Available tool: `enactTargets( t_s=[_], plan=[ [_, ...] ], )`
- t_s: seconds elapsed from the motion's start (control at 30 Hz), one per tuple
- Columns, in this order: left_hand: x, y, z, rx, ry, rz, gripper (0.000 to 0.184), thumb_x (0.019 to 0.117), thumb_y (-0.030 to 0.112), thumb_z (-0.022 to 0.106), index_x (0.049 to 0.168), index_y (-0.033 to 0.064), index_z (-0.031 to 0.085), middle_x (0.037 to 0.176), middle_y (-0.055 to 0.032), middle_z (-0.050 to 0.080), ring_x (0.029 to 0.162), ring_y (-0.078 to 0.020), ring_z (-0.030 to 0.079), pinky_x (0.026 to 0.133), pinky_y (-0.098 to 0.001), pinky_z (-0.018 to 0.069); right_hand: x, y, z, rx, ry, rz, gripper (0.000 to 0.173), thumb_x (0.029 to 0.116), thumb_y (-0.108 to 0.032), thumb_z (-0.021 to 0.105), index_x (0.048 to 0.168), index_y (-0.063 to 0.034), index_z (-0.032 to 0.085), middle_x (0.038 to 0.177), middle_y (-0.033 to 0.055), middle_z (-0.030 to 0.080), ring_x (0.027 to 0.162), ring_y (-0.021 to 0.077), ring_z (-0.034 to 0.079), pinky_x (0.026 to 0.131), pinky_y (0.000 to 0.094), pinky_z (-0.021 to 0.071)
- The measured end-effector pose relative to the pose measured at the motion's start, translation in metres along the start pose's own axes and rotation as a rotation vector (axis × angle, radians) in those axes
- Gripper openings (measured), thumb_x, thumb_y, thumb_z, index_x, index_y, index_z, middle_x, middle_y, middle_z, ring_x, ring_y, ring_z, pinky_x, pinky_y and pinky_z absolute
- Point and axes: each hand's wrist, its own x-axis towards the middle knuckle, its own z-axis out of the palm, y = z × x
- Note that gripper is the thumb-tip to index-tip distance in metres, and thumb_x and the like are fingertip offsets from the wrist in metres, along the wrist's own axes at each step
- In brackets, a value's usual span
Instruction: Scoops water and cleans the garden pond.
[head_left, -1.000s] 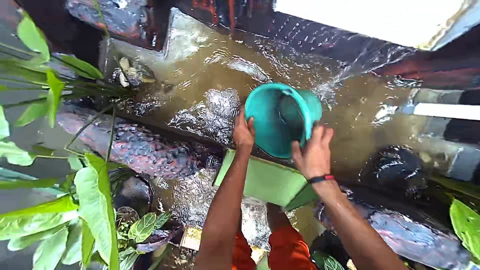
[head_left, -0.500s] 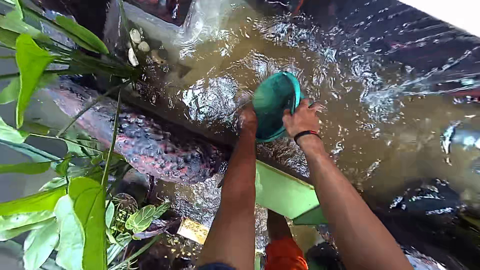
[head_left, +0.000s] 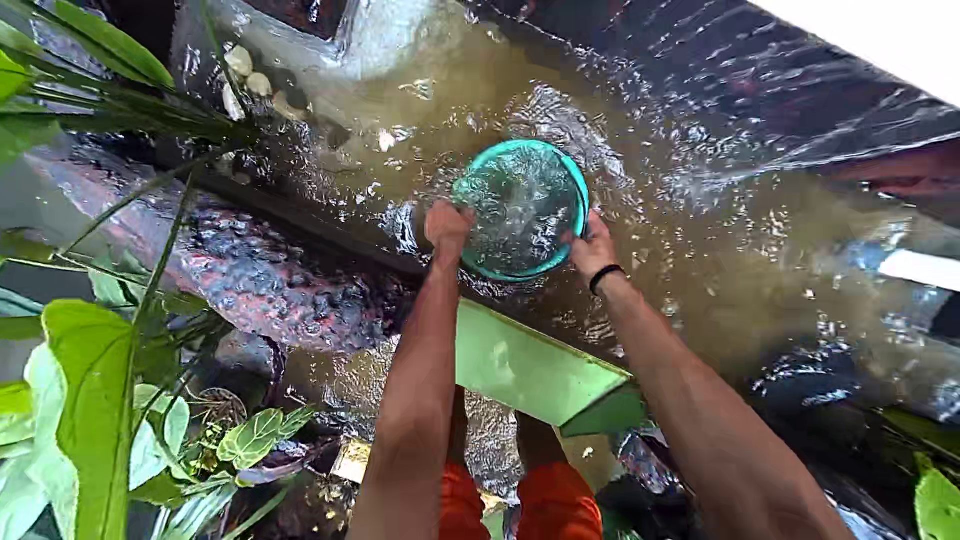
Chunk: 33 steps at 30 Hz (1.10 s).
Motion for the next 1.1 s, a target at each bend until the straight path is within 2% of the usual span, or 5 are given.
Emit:
enactTargets(
  t_s=[0.27,0.73,0.83,0.93,1.1],
  plan=[
    [-0.143,-0.059,0.005,-0.213,0.102,0.412,0.027,0.0945,0.032,0.072,0.107,0.0079,0.068,0.085,-0.0167,0.068,0.078,-0.0349,0.067,0.070,-0.0594,0.0539,-0.083,0.029,-0.081,0.045,0.042,-0.312,0.041,0.0911,0.001,0.067,0.132,-0.0032,0.060,0.115,0.0123,0.071,0.102,0.0181,0.071,0.092,0.0440,0.0596],
    [-0.193,-0.107,0.055,-0.187,0.211,0.735,0.027,0.0906,0.020,0.072,0.104,-0.0034,0.074,0.102,-0.0174,0.075,0.096,-0.0271,0.073,0.091,-0.0468,0.0581,-0.213,0.091,-0.091,-0.058,0.349,-0.919,0.018,0.0941,-0.009,0.066,0.082,0.0020,0.058,0.134,0.0243,0.064,0.132,0.0307,0.061,0.112,0.0425,0.0520],
    [-0.200,-0.109,0.066,-0.260,0.344,0.796,0.022,0.0860,0.002,0.062,0.103,-0.0061,0.074,0.106,-0.0192,0.075,0.100,-0.0273,0.073,0.093,-0.0435,0.0584,-0.224,0.091,-0.090,0.090,0.288,-0.983,0.004,0.1009,-0.015,0.062,0.099,-0.0119,0.062,0.147,0.0067,0.058,0.139,0.0237,0.055,0.114,0.0425,0.0499],
    [-0.201,-0.107,0.075,-0.364,0.414,0.798,0.025,0.0936,0.003,0.051,0.102,-0.0050,0.074,0.105,-0.0179,0.075,0.101,-0.0234,0.073,0.095,-0.0388,0.0571,-0.238,0.091,-0.089,0.353,0.102,-0.834,0.042,0.1019,-0.023,0.057,0.144,-0.0265,0.060,0.155,-0.0025,0.053,0.145,0.0205,0.048,0.120,0.0423,0.0421],
    [-0.189,-0.097,0.092,-0.942,0.296,0.634,0.033,0.1057,0.011,0.042,0.112,-0.0068,0.070,0.112,-0.0132,0.073,0.109,-0.0144,0.068,0.102,-0.0327,0.0531,-0.257,0.092,-0.070,0.328,0.176,-0.756,0.062,0.0932,-0.020,0.066,0.150,-0.0409,0.051,0.158,-0.0048,0.050,0.147,0.0194,0.045,0.121,0.0424,0.0415]
  ],
)
